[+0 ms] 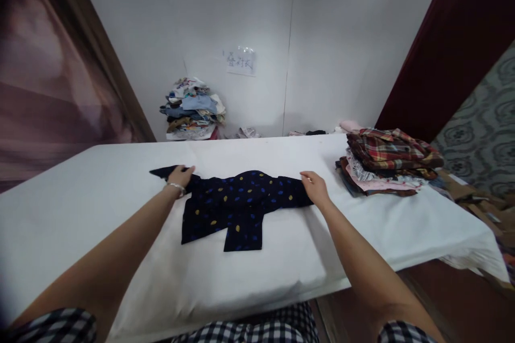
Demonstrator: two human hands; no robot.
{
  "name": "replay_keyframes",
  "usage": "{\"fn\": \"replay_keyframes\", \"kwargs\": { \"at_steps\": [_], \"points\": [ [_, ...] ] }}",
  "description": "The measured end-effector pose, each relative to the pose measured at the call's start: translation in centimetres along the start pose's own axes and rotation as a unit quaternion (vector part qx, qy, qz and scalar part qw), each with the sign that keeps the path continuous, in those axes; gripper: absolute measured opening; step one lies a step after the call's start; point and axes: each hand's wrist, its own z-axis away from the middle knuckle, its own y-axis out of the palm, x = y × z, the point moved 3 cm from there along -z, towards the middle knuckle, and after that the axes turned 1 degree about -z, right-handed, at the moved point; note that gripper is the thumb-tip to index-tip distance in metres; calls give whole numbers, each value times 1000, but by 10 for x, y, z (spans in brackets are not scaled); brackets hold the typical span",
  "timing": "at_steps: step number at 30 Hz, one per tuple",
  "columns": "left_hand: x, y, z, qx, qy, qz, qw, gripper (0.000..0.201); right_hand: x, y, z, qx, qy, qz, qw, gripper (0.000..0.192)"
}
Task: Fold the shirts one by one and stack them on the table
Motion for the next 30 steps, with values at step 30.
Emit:
{"fn": "replay_keyframes", "kwargs": {
  "at_steps": [30],
  "points": [
    [-15,-5,86,-63,179,29,981,30,-25,-52,83,15,128,-99,987,37]
  ]
}}
